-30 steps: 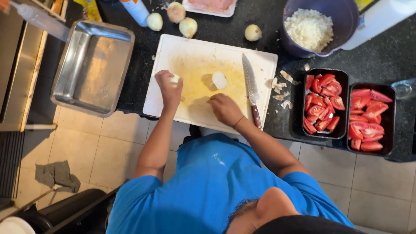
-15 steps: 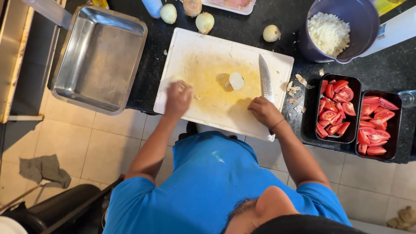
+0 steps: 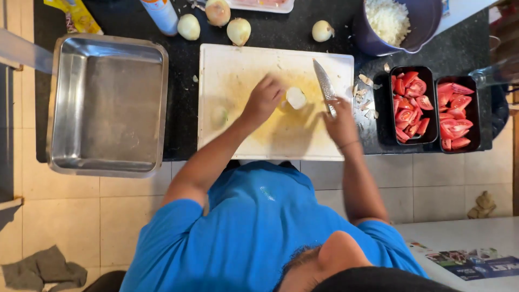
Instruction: The person picks up several onions from a box, peels off their outer skins, and then uses a knife to finely chop them on a white cutting board.
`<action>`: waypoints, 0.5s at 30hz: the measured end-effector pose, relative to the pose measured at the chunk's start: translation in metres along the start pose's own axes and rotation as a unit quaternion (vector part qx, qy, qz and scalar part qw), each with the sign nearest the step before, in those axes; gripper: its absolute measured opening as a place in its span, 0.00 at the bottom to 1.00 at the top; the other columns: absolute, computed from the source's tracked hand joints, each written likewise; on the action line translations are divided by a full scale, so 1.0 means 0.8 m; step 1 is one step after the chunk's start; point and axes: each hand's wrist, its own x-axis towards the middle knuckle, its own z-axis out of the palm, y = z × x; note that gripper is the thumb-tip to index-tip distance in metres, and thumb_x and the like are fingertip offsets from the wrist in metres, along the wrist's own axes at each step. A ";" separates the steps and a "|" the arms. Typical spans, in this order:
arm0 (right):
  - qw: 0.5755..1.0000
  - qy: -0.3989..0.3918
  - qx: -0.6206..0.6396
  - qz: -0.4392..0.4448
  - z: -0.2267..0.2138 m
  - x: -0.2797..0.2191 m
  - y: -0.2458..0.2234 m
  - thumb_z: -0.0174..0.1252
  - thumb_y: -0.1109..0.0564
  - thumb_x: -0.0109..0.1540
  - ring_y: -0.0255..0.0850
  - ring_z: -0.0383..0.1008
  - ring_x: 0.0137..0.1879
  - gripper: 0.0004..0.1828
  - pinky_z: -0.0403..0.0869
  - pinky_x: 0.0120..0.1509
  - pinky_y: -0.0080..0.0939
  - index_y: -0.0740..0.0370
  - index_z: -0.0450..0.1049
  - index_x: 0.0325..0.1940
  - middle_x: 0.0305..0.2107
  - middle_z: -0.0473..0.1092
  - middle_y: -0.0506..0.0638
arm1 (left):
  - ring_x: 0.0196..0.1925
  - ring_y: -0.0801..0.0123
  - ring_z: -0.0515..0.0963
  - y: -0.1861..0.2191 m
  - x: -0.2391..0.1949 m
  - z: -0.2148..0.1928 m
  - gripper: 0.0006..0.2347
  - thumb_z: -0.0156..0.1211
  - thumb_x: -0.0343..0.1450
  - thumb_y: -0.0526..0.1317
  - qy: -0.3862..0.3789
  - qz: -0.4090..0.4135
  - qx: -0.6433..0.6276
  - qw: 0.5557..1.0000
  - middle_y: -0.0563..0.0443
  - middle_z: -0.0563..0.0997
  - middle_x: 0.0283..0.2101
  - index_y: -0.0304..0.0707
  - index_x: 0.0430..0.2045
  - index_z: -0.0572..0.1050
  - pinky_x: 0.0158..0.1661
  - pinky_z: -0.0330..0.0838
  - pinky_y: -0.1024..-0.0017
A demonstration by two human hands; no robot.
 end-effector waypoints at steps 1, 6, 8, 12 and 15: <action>1.000 0.004 -0.004 0.004 0.022 -0.006 -0.006 0.66 0.64 0.59 0.69 0.70 0.60 0.21 0.71 0.63 0.58 0.64 0.75 0.56 0.54 0.67 0.68 | 0.40 0.52 0.78 0.018 0.031 -0.005 0.05 0.60 0.73 0.35 -0.001 0.004 -0.005 1.000 0.47 0.71 0.34 0.34 0.27 0.75 0.42 0.77 0.63; 0.999 0.010 0.033 0.000 0.086 -0.026 -0.034 0.64 0.58 0.62 0.46 0.76 0.45 0.09 0.78 0.44 0.38 0.49 0.79 0.46 0.38 0.70 0.46 | 0.77 0.42 0.52 0.013 0.105 -0.013 0.19 0.63 0.70 0.34 -0.252 0.123 0.151 0.948 0.39 0.63 0.72 0.44 0.57 0.78 0.68 0.48 0.36; 0.997 0.055 -0.055 0.004 0.076 -0.037 -0.005 0.66 0.57 0.59 0.49 0.75 0.48 0.14 0.77 0.48 0.44 0.50 0.77 0.49 0.42 0.70 0.48 | 0.66 0.42 0.65 0.025 0.080 -0.082 0.18 0.66 0.71 0.36 -0.126 0.107 0.123 0.979 0.36 0.70 0.64 0.38 0.57 0.76 0.61 0.60 0.43; 0.971 0.126 -0.202 0.022 0.063 -0.049 0.070 0.68 0.55 0.55 0.51 0.70 0.56 0.25 0.72 0.62 0.50 0.51 0.74 0.57 0.47 0.67 0.49 | 0.39 0.54 0.81 -0.058 -0.036 -0.144 0.16 0.69 0.68 0.52 -0.025 -0.053 0.351 0.934 0.51 0.79 0.39 0.47 0.45 0.81 0.34 0.76 0.57; 0.997 0.004 -0.072 0.012 0.037 -0.022 -0.025 0.64 0.62 0.58 0.61 0.69 0.63 0.31 0.74 0.64 0.55 0.54 0.69 0.66 0.56 0.64 0.57 | 0.42 0.56 0.77 -0.053 -0.101 -0.153 0.16 0.71 0.64 0.52 -0.042 -0.082 0.365 0.926 0.54 0.75 0.41 0.49 0.41 0.81 0.36 0.71 0.58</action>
